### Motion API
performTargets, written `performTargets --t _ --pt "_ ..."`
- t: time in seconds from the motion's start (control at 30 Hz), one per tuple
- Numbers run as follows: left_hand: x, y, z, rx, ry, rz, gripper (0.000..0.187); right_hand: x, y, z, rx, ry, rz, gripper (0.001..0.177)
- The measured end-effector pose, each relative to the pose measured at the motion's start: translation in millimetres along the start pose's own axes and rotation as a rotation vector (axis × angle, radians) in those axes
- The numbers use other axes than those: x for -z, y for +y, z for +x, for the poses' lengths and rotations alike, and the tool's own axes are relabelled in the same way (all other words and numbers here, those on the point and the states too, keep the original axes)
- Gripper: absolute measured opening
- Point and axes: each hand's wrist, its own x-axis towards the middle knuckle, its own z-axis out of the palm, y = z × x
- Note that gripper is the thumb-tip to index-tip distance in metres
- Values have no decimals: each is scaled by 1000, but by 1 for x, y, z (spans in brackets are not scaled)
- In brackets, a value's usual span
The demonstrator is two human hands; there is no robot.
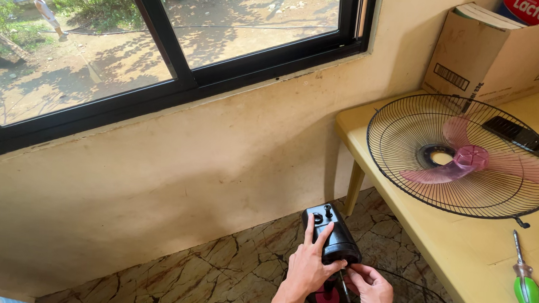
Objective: The person sits on the floor and uses a screwdriver to tighten a screw on the fan motor housing. The fan blade and cage are disassembled and placed on a nearby table. The person repeatedly adjusts the motor and secures the screw.
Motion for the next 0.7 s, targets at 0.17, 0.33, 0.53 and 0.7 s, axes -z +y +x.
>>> performTargets --t 0.17,0.33,0.53,0.7 --pt "-5 0 0 -37 56 19 92 -2 -7 -14 -5 9 -4 23" --pt "-4 1 0 -26 46 18 90 -11 -21 -26 -17 15 5 21" --pt "-4 4 1 -6 24 22 89 -14 -33 -41 -57 12 50 21" --pt "-5 3 -2 -27 61 5 89 -16 -38 -45 -48 25 51 20"
